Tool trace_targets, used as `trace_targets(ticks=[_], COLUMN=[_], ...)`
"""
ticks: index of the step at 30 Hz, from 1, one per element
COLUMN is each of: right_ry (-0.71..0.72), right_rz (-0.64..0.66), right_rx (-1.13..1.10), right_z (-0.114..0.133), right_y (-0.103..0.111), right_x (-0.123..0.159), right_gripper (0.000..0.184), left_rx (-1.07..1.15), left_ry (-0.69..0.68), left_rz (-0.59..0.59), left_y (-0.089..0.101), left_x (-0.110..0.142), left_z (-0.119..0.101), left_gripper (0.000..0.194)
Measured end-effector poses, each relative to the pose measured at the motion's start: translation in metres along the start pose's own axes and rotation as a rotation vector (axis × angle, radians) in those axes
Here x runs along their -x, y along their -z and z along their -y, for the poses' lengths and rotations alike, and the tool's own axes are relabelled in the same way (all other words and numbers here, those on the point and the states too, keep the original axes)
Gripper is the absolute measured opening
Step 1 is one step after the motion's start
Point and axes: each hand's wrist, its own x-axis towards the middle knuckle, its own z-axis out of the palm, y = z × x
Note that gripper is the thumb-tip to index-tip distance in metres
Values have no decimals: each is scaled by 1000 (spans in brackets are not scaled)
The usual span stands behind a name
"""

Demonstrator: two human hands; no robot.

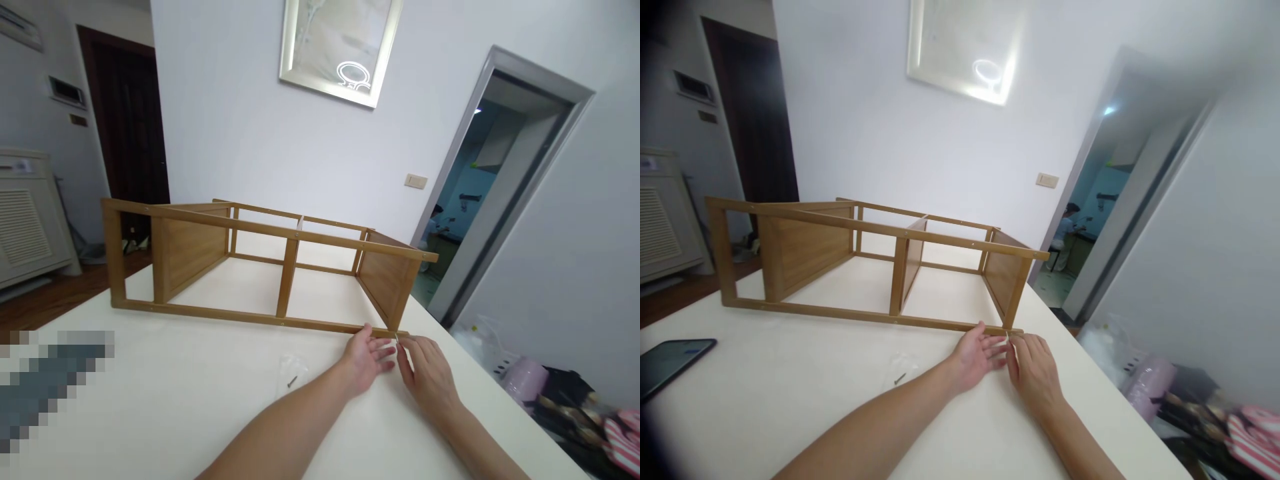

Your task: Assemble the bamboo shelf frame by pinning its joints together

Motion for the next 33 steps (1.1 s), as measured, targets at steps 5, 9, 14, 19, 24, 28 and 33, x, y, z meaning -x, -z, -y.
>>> trace_targets(ticks=[5, 9, 14, 19, 24, 28, 33], right_ry=[-107, -271, -360, -310, -215, -221, -227], right_rz=[91, 285, 558, 777, 816, 780, 742], right_rx=[-97, -205, -269, -263, -341, -325, -337], right_z=[20, 30, 41, 52, 47, 43, 32], right_y=[-12, -25, -40, -53, -59, -53, -50], right_x=[-25, -51, -83, -100, -101, -101, -99], right_gripper=[15, 16, 4, 4, 2, 12, 10], left_rx=[8, 13, -18, -79, -86, -161, -325], left_ry=[-44, -90, -149, -192, -199, -178, -152], left_rz=[42, 69, 179, 198, 231, 204, 118], left_y=[-2, -6, -7, -4, -2, -6, -10], left_x=[-1, 0, 6, 8, 7, 13, 20], left_z=[3, 3, 1, 4, 4, 1, 5], left_gripper=[16, 8, 26, 40, 38, 43, 40])
